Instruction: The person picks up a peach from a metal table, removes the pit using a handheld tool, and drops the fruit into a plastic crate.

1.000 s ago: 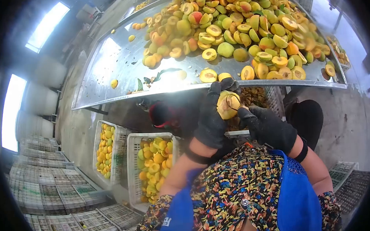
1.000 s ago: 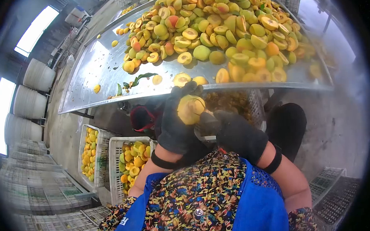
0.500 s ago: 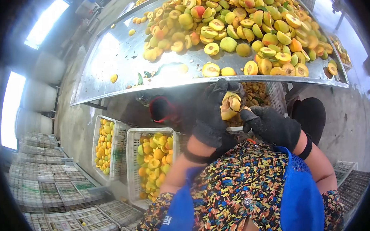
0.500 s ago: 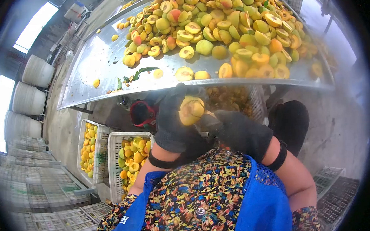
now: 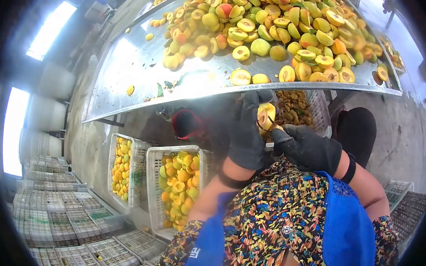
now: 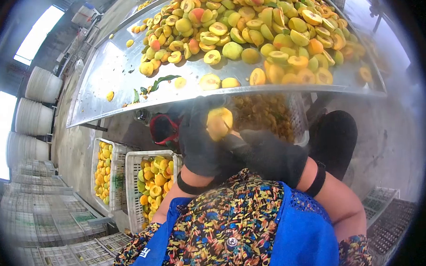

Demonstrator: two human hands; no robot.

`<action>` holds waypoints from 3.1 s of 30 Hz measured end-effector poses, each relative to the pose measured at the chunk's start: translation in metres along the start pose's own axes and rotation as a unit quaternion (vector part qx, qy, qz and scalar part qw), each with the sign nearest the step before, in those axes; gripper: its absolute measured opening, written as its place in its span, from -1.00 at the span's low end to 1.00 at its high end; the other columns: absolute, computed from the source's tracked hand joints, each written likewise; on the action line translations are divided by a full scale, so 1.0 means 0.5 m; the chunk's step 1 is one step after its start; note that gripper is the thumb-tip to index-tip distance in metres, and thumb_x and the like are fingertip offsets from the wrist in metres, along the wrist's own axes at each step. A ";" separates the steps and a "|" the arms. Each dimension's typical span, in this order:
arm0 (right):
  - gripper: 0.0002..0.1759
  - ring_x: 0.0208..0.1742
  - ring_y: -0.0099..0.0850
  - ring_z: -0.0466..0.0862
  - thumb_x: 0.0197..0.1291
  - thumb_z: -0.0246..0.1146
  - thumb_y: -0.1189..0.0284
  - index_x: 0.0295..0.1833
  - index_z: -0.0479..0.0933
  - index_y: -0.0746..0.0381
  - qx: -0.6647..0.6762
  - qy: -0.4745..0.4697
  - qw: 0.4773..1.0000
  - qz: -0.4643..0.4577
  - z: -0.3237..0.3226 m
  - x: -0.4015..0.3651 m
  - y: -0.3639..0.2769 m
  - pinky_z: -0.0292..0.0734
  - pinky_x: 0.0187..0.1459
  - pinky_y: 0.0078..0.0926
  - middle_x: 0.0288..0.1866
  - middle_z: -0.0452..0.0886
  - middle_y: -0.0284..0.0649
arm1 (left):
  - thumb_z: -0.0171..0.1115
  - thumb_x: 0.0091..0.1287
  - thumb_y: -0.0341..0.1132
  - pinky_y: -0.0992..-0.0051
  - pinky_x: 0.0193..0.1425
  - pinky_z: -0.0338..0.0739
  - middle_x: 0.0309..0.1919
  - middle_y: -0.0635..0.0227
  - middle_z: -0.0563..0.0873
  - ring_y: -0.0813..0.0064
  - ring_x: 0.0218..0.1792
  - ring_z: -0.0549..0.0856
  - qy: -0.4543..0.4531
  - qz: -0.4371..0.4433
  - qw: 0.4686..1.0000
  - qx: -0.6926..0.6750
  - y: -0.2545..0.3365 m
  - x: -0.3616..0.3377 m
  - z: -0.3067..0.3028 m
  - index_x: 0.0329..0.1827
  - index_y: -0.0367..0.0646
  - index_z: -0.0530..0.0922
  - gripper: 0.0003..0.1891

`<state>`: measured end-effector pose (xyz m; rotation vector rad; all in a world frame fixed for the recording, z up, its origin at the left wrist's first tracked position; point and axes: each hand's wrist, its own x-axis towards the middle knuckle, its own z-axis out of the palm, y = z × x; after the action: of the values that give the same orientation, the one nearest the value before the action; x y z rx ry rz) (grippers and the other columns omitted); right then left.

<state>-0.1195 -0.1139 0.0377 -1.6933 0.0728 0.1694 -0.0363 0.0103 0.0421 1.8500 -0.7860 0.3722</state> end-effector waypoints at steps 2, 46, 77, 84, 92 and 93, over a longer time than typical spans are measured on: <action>-0.38 -0.71 -0.65 0.34 0.37 -0.07 -0.09 -0.29 0.55 0.27 0.005 -0.025 1.000 0.018 -0.009 -0.007 -0.017 0.24 -0.64 -0.64 -0.68 0.39 -0.41 | 0.02 0.44 -0.23 0.49 -0.11 0.57 -0.22 0.23 0.68 0.47 -0.23 0.64 -0.004 -0.019 0.998 -0.062 0.002 0.007 -0.001 -0.07 -0.30 0.56 -0.71; -0.69 -0.85 -0.58 0.34 0.39 0.03 0.20 -0.09 0.47 0.24 0.578 -0.174 0.746 0.283 -0.135 -0.005 0.210 0.25 -0.85 -0.64 -0.65 0.45 -0.27 | -0.02 0.44 -0.01 0.34 -0.10 0.64 -0.20 0.24 0.64 0.32 -0.18 0.66 0.147 -0.330 0.700 -0.616 -0.123 0.020 0.068 -0.11 -0.22 0.50 -0.60; -0.49 -0.65 -0.31 0.58 0.33 0.02 0.07 -0.34 0.53 0.34 -0.250 0.051 0.945 0.203 -0.143 -0.016 0.148 0.47 -0.56 -0.32 -0.64 0.52 -0.11 | 0.12 0.29 0.05 0.30 0.18 0.44 0.03 0.06 0.62 0.12 0.07 0.58 0.213 -0.185 0.913 0.294 -0.518 -0.263 -0.314 0.16 -0.22 0.51 -0.45; -0.43 -0.64 -0.45 0.54 0.28 0.07 -0.08 -0.25 0.51 0.29 -0.221 0.049 0.955 0.191 -0.103 -0.030 0.140 0.46 -0.55 -0.45 -0.62 0.49 -0.20 | 0.29 0.20 -0.03 0.38 0.24 0.41 0.15 0.15 0.57 0.24 0.17 0.55 -0.187 -0.190 0.946 0.183 -0.285 0.169 -0.053 0.24 -0.19 0.43 -0.39; -0.49 -0.63 -0.55 0.45 0.32 0.08 -0.02 -0.18 0.52 0.28 -0.196 0.100 0.967 0.131 -0.079 -0.040 0.093 0.40 -0.55 -0.53 -0.62 0.45 -0.34 | 0.34 0.15 -0.15 0.38 -0.02 0.57 -0.14 0.18 0.71 0.27 -0.14 0.70 -0.292 -0.186 0.925 0.158 -0.305 0.202 0.007 0.01 -0.19 0.57 -0.58; -0.51 -0.64 -0.58 0.43 0.34 0.07 0.00 -0.17 0.53 0.27 -0.161 0.099 0.977 0.094 -0.081 -0.038 0.092 0.38 -0.55 -0.56 -0.62 0.43 -0.37 | 0.33 0.16 -0.19 0.40 -0.04 0.58 -0.15 0.17 0.70 0.28 -0.15 0.70 -0.188 -0.219 0.957 0.013 -0.277 0.185 -0.001 0.00 -0.20 0.57 -0.61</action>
<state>-0.1422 -0.1611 0.0003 -2.0237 0.3720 0.1590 0.1242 0.0120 -0.0013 2.0831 -0.5917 -0.2622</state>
